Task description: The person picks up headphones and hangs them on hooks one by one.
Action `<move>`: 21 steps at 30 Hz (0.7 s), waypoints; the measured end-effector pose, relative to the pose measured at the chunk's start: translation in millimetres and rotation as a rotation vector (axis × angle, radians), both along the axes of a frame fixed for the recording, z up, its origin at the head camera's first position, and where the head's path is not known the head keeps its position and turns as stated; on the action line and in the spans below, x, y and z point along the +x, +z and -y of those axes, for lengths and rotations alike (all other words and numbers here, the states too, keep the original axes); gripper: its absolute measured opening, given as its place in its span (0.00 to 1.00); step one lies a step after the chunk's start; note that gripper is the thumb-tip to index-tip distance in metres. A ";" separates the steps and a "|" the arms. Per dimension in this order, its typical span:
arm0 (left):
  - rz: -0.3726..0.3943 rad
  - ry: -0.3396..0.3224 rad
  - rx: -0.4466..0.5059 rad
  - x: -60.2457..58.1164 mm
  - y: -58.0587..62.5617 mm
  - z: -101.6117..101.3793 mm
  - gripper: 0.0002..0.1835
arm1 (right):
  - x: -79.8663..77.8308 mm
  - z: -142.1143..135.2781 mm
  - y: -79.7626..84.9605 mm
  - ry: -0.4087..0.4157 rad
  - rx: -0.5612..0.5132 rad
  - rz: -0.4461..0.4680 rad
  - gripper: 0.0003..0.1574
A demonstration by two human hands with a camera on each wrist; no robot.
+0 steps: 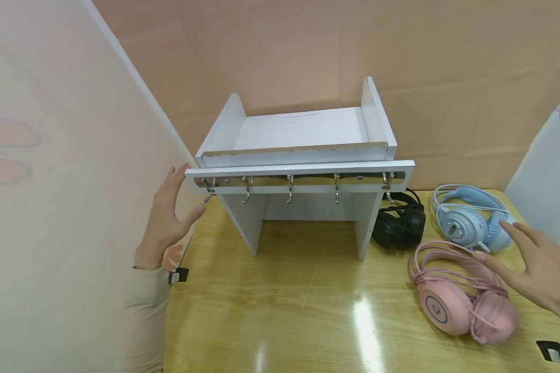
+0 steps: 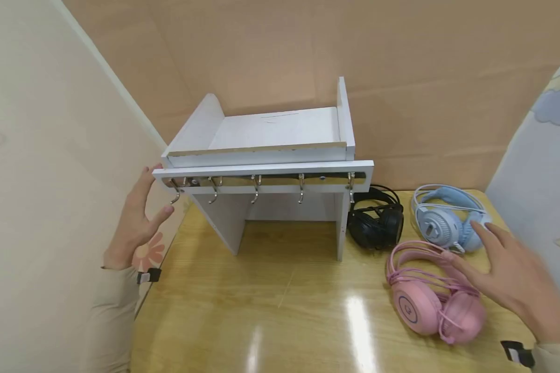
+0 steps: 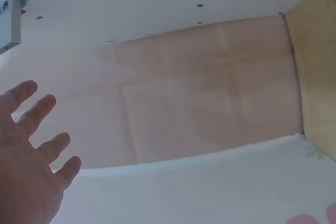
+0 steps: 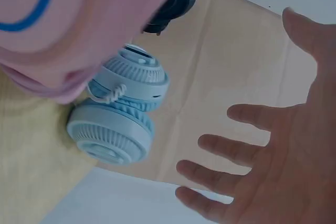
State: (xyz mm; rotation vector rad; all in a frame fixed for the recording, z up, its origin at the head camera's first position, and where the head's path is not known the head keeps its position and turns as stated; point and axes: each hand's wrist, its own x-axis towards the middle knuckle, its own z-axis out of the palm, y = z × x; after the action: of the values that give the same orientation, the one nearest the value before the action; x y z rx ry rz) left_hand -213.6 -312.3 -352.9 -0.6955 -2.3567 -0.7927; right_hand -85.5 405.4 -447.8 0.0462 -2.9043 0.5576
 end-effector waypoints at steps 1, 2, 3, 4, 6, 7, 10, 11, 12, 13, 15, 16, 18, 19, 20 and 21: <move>-0.018 -0.022 0.021 -0.6 2.0 -1.7 0.52 | 0.4 -0.3 -2.8 0.008 -0.029 0.000 0.60; -0.033 -0.041 0.041 -1.0 4.1 -3.5 0.52 | 0.4 -0.4 -5.0 0.015 -0.049 0.001 0.58; -0.043 -0.056 0.057 -1.3 5.4 -5.0 0.53 | 1.0 -0.6 -7.5 0.017 -0.069 0.004 0.56; -0.051 -0.082 0.082 -1.8 6.6 -6.3 0.53 | 1.3 -0.6 -9.4 0.022 -0.085 0.005 0.54; -0.061 -0.133 0.132 -2.1 9.7 -8.2 0.53 | 1.0 -0.7 -11.6 0.022 -0.101 0.013 0.51; -0.064 -0.154 0.151 -1.7 11.3 -9.3 0.53 | 1.2 -1.0 -12.6 0.022 -0.105 0.018 0.51; -0.079 -0.225 0.204 -1.0 16.7 -13.2 0.52 | 2.2 -1.4 -15.3 0.017 -0.106 0.043 0.51; -0.085 -0.235 0.211 -0.7 18.6 -15.0 0.52 | 3.0 -1.7 -16.5 0.013 -0.105 0.054 0.51; -0.095 -0.242 0.211 -0.5 20.2 -17.0 0.52 | 3.9 -1.9 -18.2 0.009 -0.104 0.058 0.51; -0.104 -0.247 0.215 -0.3 22.2 -19.1 0.53 | 4.3 -2.1 -19.7 0.007 -0.105 0.061 0.51; -0.119 -0.258 0.225 0.2 26.3 -23.9 0.53 | 5.8 -2.5 -23.5 0.005 -0.114 0.070 0.50; -0.126 -0.262 0.229 0.3 28.4 -26.2 0.53 | 6.5 -2.8 -25.7 0.006 -0.121 0.069 0.49; -0.136 -0.269 0.237 1.1 32.8 -31.0 0.53 | 7.9 -3.4 -30.4 0.007 -0.133 0.074 0.48; -0.139 -0.270 0.241 1.6 35.0 -33.3 0.53 | 8.7 -3.8 -32.8 0.008 -0.138 0.076 0.48; -0.140 -0.276 0.249 2.1 37.0 -35.4 0.53 | 9.4 -4.1 -35.2 0.009 -0.143 0.077 0.47; -0.141 -0.282 0.258 2.6 38.8 -37.4 0.53 | 10.1 -4.4 -37.5 0.008 -0.144 0.077 0.47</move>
State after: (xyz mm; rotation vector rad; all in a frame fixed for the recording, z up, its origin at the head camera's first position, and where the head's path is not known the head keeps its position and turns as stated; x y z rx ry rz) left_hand -210.9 -274.9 -314.1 -0.9483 -2.0091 -1.1071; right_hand -75.4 409.8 -485.2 0.0176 -2.9295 0.7850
